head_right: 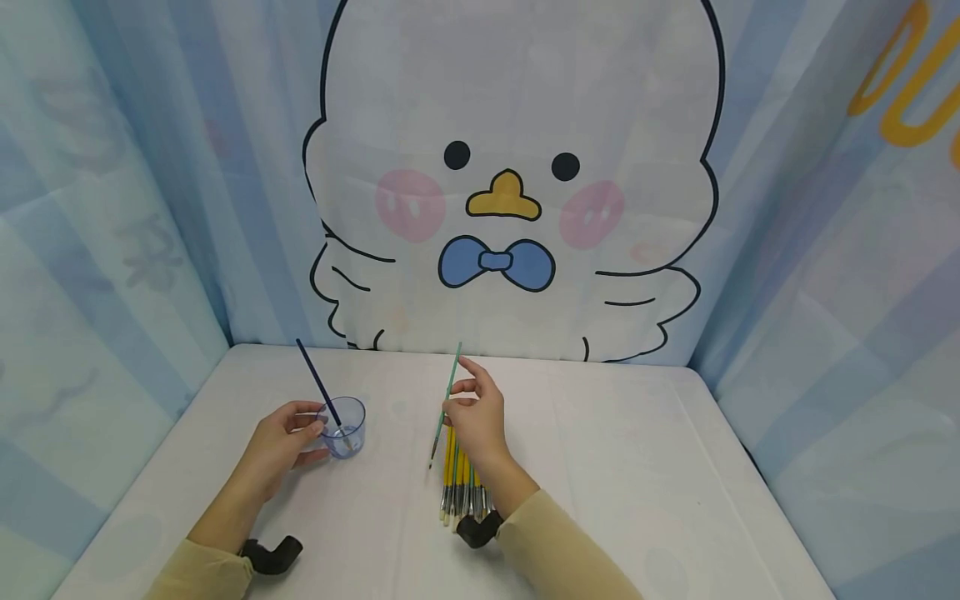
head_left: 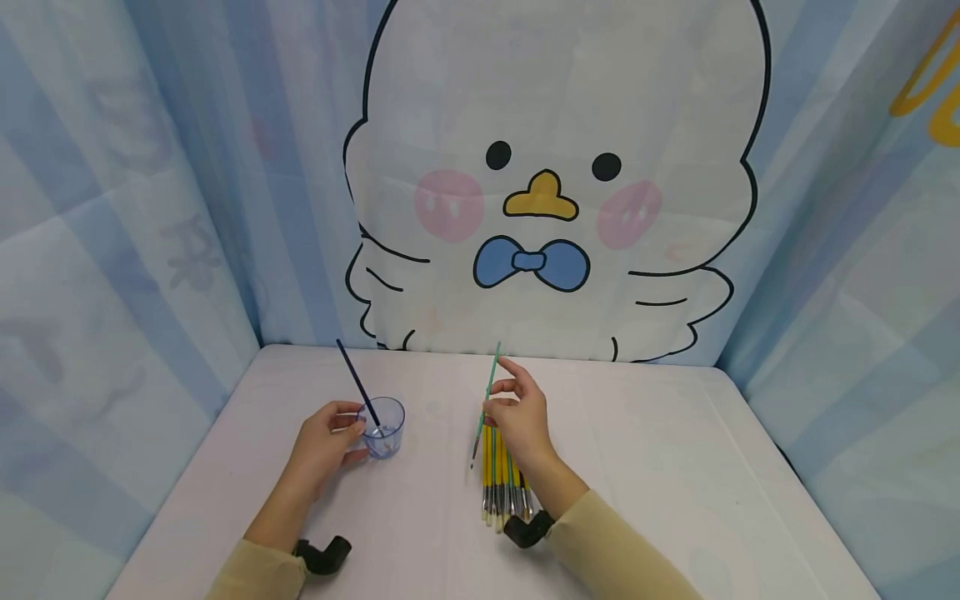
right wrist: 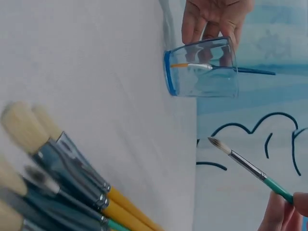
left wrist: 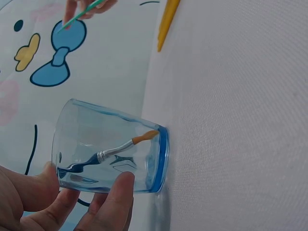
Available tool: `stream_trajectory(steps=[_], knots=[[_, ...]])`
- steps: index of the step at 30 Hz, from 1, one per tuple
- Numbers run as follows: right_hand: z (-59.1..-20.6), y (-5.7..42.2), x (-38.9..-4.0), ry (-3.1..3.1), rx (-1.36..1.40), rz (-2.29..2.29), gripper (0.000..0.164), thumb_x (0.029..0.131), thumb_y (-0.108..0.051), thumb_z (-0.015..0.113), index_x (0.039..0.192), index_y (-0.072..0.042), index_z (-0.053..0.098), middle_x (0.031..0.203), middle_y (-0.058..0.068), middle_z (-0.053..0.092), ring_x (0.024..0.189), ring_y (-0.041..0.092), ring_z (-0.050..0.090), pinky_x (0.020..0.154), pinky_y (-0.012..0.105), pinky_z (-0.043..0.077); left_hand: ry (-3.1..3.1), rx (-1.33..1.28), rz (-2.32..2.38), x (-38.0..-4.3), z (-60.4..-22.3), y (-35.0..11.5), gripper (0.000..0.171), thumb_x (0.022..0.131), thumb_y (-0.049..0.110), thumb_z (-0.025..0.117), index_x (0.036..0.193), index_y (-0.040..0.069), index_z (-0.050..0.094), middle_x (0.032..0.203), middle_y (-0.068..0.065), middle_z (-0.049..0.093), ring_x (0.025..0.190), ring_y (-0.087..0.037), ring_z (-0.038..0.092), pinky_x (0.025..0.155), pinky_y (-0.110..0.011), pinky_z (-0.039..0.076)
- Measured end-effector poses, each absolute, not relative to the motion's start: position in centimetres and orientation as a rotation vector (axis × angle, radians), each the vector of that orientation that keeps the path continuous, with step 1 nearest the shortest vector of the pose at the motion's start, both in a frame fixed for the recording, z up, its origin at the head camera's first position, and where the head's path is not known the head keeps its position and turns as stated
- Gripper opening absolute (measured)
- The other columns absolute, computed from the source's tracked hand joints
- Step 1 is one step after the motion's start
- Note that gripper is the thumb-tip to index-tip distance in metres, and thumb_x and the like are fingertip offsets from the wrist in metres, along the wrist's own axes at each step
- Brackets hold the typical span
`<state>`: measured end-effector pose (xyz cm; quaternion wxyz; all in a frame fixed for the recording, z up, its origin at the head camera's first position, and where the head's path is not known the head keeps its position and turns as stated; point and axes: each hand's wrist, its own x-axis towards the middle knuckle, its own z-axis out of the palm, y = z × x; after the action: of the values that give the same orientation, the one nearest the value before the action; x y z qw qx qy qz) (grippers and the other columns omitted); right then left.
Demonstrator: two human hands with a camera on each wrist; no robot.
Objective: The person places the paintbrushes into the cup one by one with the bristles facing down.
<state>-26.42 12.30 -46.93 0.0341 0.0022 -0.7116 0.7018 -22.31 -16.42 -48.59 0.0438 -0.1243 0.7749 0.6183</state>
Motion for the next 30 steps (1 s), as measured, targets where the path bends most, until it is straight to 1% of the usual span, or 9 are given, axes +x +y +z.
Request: stream_trajectory(steps=[4, 11, 13, 20, 30], knots=[[-46.6, 11.1, -26.6, -2.172, 0.046, 2.136, 0.070, 0.094, 0.011, 0.068, 0.155, -0.022, 0.056, 0.108, 0.012, 0.059, 0.079, 0.016, 0.063, 0.069, 0.025, 0.066, 2.361, -0.376, 1.900, -22.3, -48.6, -16.4, 0.039, 0.109, 0.009, 0.061, 0.147, 0.004, 0.055, 0.145, -0.028, 0.054, 0.121, -0.037, 0.066, 0.090, -0.038, 0.069], [-46.1, 9.1, -26.8, -2.088, 0.114, 2.164, 0.071, 0.094, 0.014, 0.068, 0.155, -0.018, 0.055, 0.105, 0.007, 0.059, 0.080, 0.015, 0.064, 0.070, 0.025, 0.066, 2.358, -0.374, 1.905, -22.4, -48.7, -16.4, 0.039, 0.110, 0.009, 0.061, 0.148, 0.004, 0.055, 0.144, -0.028, 0.054, 0.121, -0.037, 0.066, 0.091, -0.040, 0.069], [-45.8, 8.5, -26.7, -2.065, 0.130, 2.175, 0.072, 0.093, 0.014, 0.068, 0.156, -0.019, 0.054, 0.105, 0.007, 0.059, 0.081, 0.015, 0.064, 0.071, 0.026, 0.067, 2.362, -0.372, 1.904, -22.3, -48.7, -16.4, 0.039, 0.110, 0.009, 0.061, 0.148, 0.004, 0.055, 0.144, -0.028, 0.054, 0.121, -0.037, 0.066, 0.092, -0.041, 0.068], [-44.8, 6.6, -26.6, -2.009, 0.146, 2.206, 0.074, 0.093, 0.013, 0.069, 0.154, -0.026, 0.057, 0.108, 0.007, 0.059, 0.085, 0.016, 0.064, 0.073, 0.026, 0.067, 2.361, -0.381, 1.902, -22.4, -48.7, -16.4, 0.039, 0.110, 0.010, 0.060, 0.148, 0.004, 0.055, 0.144, -0.028, 0.054, 0.122, -0.038, 0.065, 0.093, -0.041, 0.068], [-43.7, 4.5, -27.5, -1.951, 0.200, 2.218, 0.072, 0.093, 0.015, 0.069, 0.153, -0.024, 0.058, 0.108, 0.006, 0.061, 0.088, 0.017, 0.065, 0.075, 0.027, 0.068, 2.355, -0.378, 1.902, -22.4, -48.8, -16.5, 0.039, 0.110, 0.010, 0.061, 0.148, 0.005, 0.054, 0.145, -0.027, 0.054, 0.123, -0.038, 0.065, 0.092, -0.039, 0.068]])
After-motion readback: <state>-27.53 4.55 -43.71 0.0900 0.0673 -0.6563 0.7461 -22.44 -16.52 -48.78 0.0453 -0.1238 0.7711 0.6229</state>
